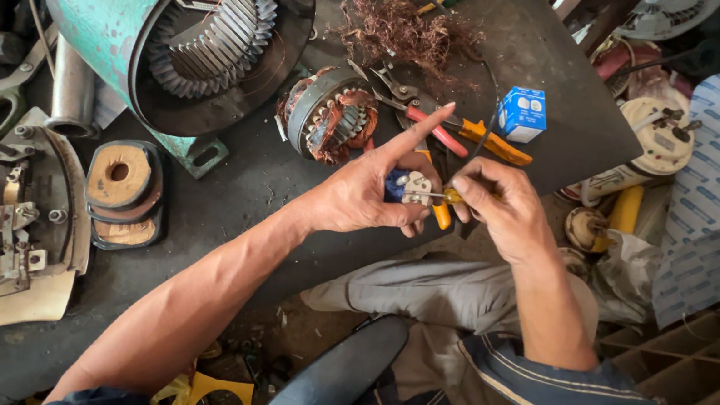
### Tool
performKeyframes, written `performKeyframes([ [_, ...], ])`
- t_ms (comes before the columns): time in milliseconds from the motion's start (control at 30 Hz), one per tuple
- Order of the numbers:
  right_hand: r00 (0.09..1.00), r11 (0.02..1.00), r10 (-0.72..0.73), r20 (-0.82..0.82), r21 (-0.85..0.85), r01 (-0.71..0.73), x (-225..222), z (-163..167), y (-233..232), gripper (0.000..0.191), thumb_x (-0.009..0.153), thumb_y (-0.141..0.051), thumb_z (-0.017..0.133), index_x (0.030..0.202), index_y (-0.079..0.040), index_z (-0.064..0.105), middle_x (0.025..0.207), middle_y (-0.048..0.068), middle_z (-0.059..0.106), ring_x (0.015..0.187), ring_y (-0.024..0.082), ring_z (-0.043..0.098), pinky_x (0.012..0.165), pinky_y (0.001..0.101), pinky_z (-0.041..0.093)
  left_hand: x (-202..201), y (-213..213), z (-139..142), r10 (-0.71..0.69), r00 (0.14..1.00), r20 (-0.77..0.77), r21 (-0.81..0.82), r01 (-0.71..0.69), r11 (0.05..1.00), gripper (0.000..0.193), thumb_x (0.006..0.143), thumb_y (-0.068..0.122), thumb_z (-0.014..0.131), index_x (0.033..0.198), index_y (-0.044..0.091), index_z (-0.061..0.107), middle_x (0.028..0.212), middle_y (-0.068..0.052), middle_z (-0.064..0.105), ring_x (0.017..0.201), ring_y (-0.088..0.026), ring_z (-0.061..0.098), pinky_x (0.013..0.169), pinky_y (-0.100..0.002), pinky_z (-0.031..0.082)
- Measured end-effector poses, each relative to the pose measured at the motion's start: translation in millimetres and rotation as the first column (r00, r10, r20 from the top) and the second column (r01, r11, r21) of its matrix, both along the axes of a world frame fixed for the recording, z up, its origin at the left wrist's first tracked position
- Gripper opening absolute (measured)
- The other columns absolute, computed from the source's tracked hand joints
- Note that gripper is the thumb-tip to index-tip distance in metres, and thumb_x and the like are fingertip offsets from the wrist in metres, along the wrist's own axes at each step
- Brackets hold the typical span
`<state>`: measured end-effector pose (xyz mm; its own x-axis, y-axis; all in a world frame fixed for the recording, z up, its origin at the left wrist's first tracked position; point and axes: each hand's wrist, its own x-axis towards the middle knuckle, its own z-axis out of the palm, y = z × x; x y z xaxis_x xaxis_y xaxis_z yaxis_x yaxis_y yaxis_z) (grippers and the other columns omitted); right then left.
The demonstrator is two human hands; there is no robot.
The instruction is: The person uses pliers and a screwdriver to remove copper windings from a cylindrical motor component and then disassembles a small blue-and-white electrical part. The person works at a cluttered workbench with various tools and motor parts visible.
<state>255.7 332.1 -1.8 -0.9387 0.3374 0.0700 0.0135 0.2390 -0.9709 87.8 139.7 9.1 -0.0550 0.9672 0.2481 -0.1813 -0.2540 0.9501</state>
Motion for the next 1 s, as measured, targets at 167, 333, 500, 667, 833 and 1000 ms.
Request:
performKeyframes([
  [167, 0.983, 0.871, -0.154, 0.096, 0.483, 0.089, 0, 20, -13, 0.026, 0.090, -0.026, 0.076, 0.088, 0.000, 0.073, 0.059, 0.005, 0.063, 0.055, 0.010, 0.057, 0.050, 0.0289, 0.043, 1, -1, 3, 0.008, 0.999, 0.041, -0.007, -0.008, 1.000, 0.105, 0.092, -0.006, 0.072, 0.169, 0.025, 0.007, 0.113, -0.009, 0.067, 0.087, -0.016, 0.072, 0.080, -0.033, 0.065],
  [333, 0.995, 0.790, -0.090, 0.030, 0.610, 0.053, 5, 34, -26, 0.034, 0.096, -0.035, 0.070, 0.089, -0.002, 0.073, 0.064, 0.006, 0.062, 0.057, 0.009, 0.059, 0.053, 0.0303, 0.044, 6, -2, 6, 0.069, 0.997, -0.034, -0.009, -0.069, 0.998, 0.105, 0.089, -0.005, 0.076, 0.168, 0.024, 0.012, 0.101, -0.007, 0.070, 0.081, -0.014, 0.073, 0.072, -0.031, 0.064],
  [500, 0.998, 0.853, -0.047, 0.037, 0.522, 0.021, 7, 15, -22, 0.052, 0.082, -0.053, 0.077, 0.080, -0.001, 0.068, 0.059, 0.007, 0.057, 0.058, 0.009, 0.051, 0.053, 0.0309, 0.041, 8, -2, 4, 0.013, 1.000, 0.012, -0.007, -0.013, 1.000, 0.100, 0.092, 0.000, 0.075, 0.169, 0.022, 0.014, 0.095, -0.005, 0.067, 0.075, -0.013, 0.071, 0.067, -0.029, 0.063],
  [667, 0.999, 0.936, -0.034, 0.032, 0.351, 0.021, 1, -12, -17, 0.060, 0.072, -0.058, 0.085, 0.075, 0.000, 0.069, 0.058, 0.004, 0.057, 0.059, 0.005, 0.048, 0.050, 0.0294, 0.038, 4, -5, 4, -0.036, 0.999, -0.011, 0.034, 0.036, 0.999, 0.103, 0.092, 0.001, 0.076, 0.171, 0.020, 0.013, 0.098, -0.004, 0.064, 0.077, -0.013, 0.067, 0.071, -0.030, 0.062],
  [833, 0.999, 0.993, 0.032, -0.008, 0.115, -0.031, -2, -23, -20, 0.059, 0.076, -0.057, 0.084, 0.079, 0.000, 0.070, 0.065, 0.000, 0.064, 0.063, 0.004, 0.055, 0.053, 0.0263, 0.041, 1, -7, 10, -0.025, 0.999, -0.034, 0.009, 0.025, 1.000, 0.105, 0.088, -0.001, 0.073, 0.170, 0.020, 0.011, 0.093, -0.003, 0.064, 0.072, -0.013, 0.068, 0.068, -0.030, 0.063],
  [1000, 0.997, 0.990, 0.052, -0.056, 0.132, -0.044, -4, -16, -24, 0.052, 0.086, -0.050, 0.079, 0.085, 0.001, 0.070, 0.070, 0.001, 0.063, 0.067, 0.007, 0.055, 0.058, 0.0270, 0.043, 4, -7, 11, 0.108, 0.990, -0.094, 0.038, -0.105, 0.994, 0.098, 0.088, -0.001, 0.073, 0.167, 0.017, 0.019, 0.091, -0.005, 0.067, 0.073, -0.011, 0.071, 0.068, -0.029, 0.064],
])
